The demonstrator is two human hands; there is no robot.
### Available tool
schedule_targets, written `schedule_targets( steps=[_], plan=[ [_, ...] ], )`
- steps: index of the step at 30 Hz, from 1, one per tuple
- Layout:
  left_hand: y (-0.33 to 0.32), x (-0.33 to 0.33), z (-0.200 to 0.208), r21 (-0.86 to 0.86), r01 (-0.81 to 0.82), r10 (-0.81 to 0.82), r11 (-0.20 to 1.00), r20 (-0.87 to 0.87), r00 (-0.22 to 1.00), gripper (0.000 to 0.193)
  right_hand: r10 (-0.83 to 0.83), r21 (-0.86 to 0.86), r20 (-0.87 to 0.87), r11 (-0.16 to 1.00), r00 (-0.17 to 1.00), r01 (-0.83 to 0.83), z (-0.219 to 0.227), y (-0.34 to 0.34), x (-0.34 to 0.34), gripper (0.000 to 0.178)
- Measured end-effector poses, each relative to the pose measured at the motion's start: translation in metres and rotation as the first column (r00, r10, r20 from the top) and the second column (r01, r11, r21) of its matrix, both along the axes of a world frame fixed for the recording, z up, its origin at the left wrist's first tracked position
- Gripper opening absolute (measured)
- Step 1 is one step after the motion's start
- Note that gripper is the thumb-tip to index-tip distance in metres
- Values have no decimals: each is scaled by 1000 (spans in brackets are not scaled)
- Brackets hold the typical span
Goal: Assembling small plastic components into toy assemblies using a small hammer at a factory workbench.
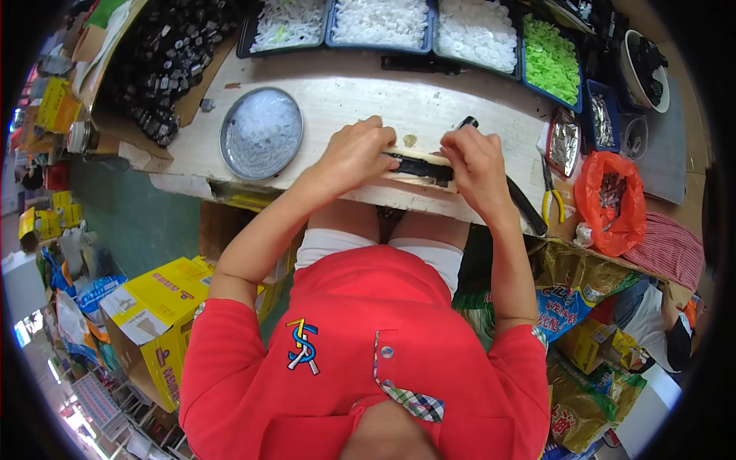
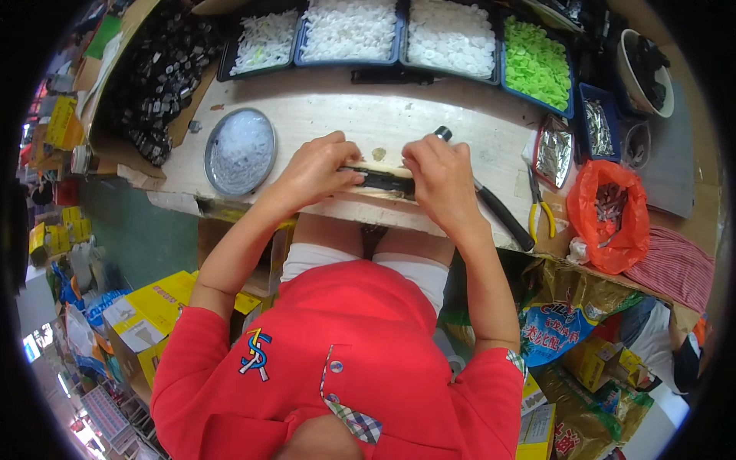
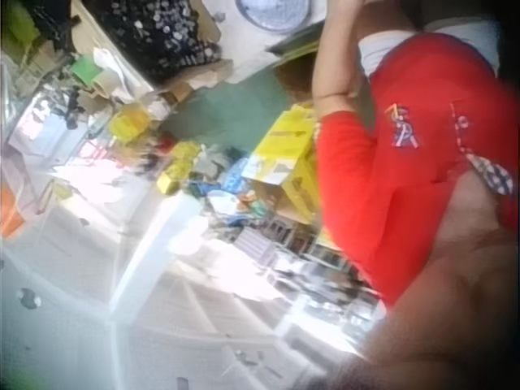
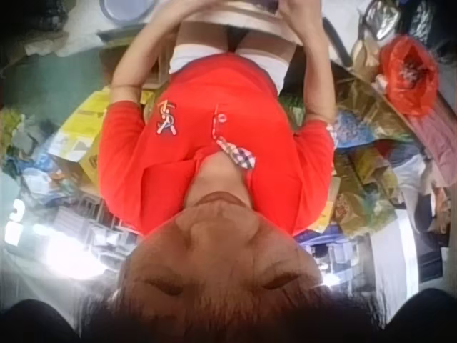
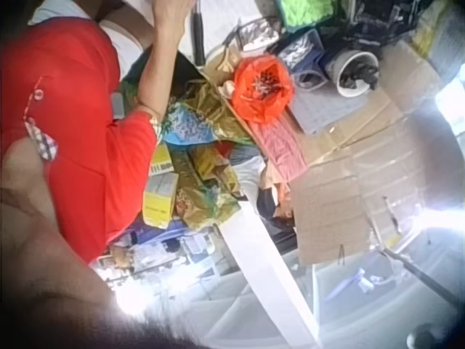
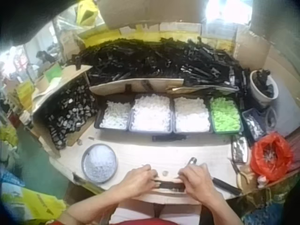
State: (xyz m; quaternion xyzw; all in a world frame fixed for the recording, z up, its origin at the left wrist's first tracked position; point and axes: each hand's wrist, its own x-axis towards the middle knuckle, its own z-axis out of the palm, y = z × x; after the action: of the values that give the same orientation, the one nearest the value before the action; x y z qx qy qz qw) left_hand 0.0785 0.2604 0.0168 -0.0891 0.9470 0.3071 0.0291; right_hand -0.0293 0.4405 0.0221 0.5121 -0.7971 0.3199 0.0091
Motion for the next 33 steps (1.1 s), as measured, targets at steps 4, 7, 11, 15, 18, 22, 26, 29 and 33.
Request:
schedule_targets(
  steps=[4, 7, 11, 15, 18, 22, 26, 29, 33],
  plan=[
    [-17, -48, 7, -12, 48, -50, 999, -251, 967, 21, -82, -32, 28, 996, 996, 83, -6, 24, -14, 7],
    [-15, -116, 19, -175, -29, -59, 984, -475, 878, 17, -81, -35, 36, 996, 996, 82, -6, 28, -11, 8],
    [-11, -195, 15, -350, -20, -133, 936, -407, 904, 13, -96, -34, 49, 995, 994, 98, -7, 33, -9, 8],
    [-3, -216, 14, -426, 75, -182, 902, -216, 959, 9, -110, 8, 51, 994, 993, 110, -13, 41, -10, 9],
    [-7, -220, 8, -398, 69, -180, 915, -249, 952, 6, -100, 11, 42, 995, 994, 99, -16, 44, -10, 10],
    [-22, -219, -1, -391, 79, -225, 917, -344, 911, 6, -109, -7, 53, 994, 993, 109, -10, 41, -9, 9],
    [-16, -172, 42, 511, 88, 162, 855, -424, 891, 11, -135, -140, 312, 973, 941, 186, 0, 37, -7, 8],
    [-3, -116, 45, 855, 138, 163, 501, -249, 955, 10, 1, -310, 754, 882, 657, 355, 1, 34, -6, 7],
    [18, -43, 18, 982, 43, 88, 183, -60, 994, 22, 230, -452, 846, 787, 481, 419, 19, 13, 1, 9]
  ],
)
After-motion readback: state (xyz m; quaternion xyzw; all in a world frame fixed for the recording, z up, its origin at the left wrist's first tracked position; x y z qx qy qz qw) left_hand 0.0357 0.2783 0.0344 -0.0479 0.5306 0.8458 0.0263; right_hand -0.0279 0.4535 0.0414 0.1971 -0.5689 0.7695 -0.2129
